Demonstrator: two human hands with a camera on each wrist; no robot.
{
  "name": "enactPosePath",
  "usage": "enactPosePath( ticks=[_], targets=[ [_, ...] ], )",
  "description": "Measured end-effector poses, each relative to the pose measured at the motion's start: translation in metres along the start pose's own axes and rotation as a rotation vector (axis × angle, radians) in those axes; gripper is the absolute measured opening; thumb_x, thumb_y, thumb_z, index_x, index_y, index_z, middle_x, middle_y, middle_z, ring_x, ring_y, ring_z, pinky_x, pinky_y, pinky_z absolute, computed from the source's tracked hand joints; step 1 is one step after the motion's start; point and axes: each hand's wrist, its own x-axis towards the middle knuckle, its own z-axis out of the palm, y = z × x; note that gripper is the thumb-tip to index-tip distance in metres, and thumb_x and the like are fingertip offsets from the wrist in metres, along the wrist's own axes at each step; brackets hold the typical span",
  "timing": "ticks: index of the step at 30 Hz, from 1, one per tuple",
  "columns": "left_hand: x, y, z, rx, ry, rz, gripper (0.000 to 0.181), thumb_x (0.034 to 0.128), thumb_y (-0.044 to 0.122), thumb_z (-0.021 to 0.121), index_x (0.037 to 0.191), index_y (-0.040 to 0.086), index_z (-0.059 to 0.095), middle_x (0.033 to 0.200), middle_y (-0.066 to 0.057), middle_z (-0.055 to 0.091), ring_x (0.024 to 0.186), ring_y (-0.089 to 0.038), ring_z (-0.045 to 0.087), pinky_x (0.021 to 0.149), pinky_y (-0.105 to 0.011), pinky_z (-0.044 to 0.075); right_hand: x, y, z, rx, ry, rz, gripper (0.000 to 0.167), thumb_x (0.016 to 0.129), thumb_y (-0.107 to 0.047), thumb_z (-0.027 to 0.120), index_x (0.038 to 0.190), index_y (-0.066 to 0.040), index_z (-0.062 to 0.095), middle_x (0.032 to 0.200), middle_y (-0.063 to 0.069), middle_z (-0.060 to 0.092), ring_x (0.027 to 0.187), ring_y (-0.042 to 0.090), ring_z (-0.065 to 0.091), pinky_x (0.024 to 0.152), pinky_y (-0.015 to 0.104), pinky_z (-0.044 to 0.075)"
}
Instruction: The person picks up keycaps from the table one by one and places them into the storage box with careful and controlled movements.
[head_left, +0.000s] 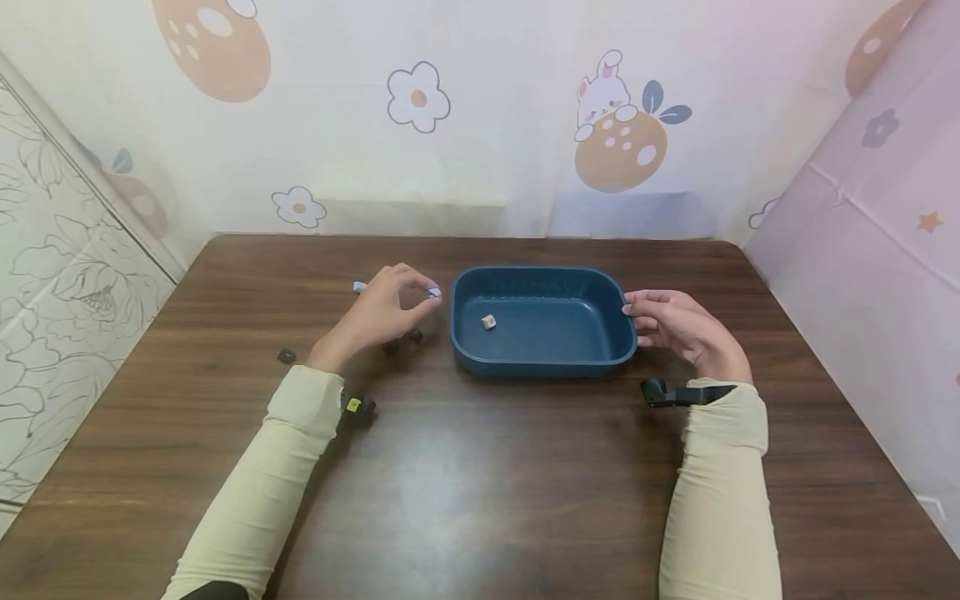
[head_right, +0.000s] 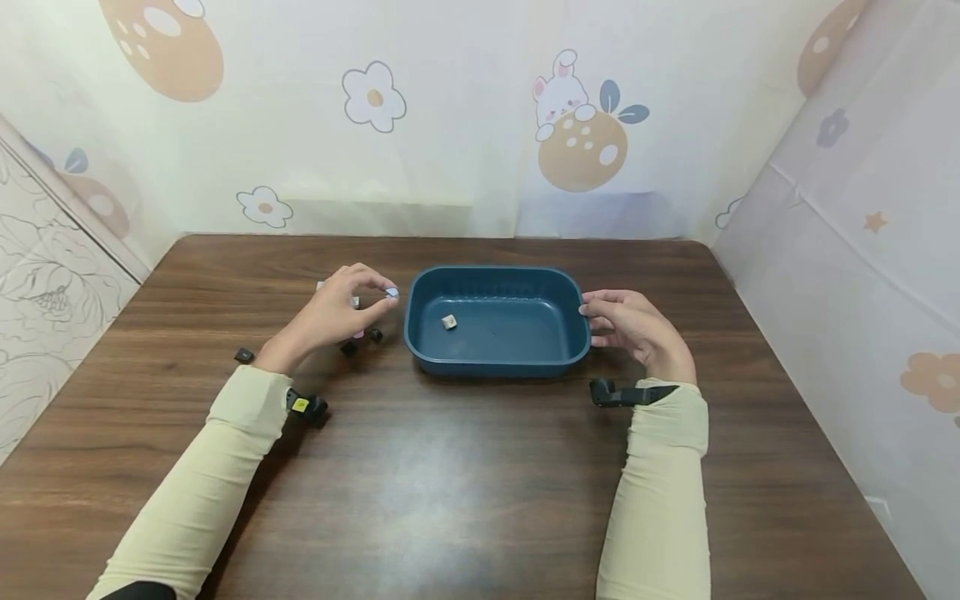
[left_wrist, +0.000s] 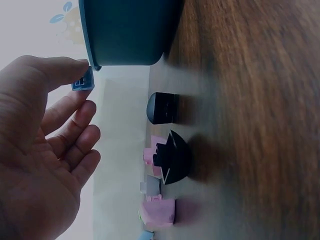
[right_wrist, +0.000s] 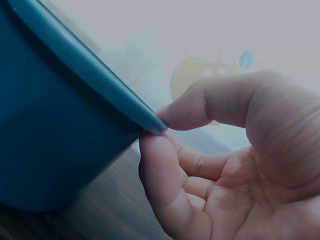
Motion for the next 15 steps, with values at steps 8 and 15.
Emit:
enactPosePath(
  ticks=[8, 15],
  targets=[
    [0.0001, 0.0023, 0.0010, 0.004, 0.010, 0.017, 0.031, 0.1003, 0.034, 0.072, 0.123, 0.013, 0.075, 0.127, -0.006, 0.070, 0.129, -0.028, 0.055, 0.114, -0.053, 0.045, -0.0006, 0.0022, 0.0008, -0.005, -0.013, -0.005, 0.056, 0.109, -0.019, 0.057, 0.155, 0.006, 0.038, 0.099, -0.017, 0.074, 0.085, -0.001, 0.070, 0.079, 0.021, 0.062],
    [-0.0001, 0.0045, -0.0014, 0.008, 0.011, 0.012, 0.031, 0.0999, 0.034, 0.072, 0.123, 0.014, 0.075, 0.128, -0.005, 0.069, 0.132, -0.027, 0.052, 0.115, -0.053, 0.044, -0.0012, 0.0026, -0.0006, -0.003, -0.006, -0.016, 0.055, 0.109, -0.018, 0.057, 0.154, 0.007, 0.039, 0.097, -0.017, 0.074, 0.084, 0.000, 0.071, 0.078, 0.021, 0.062]
  ],
)
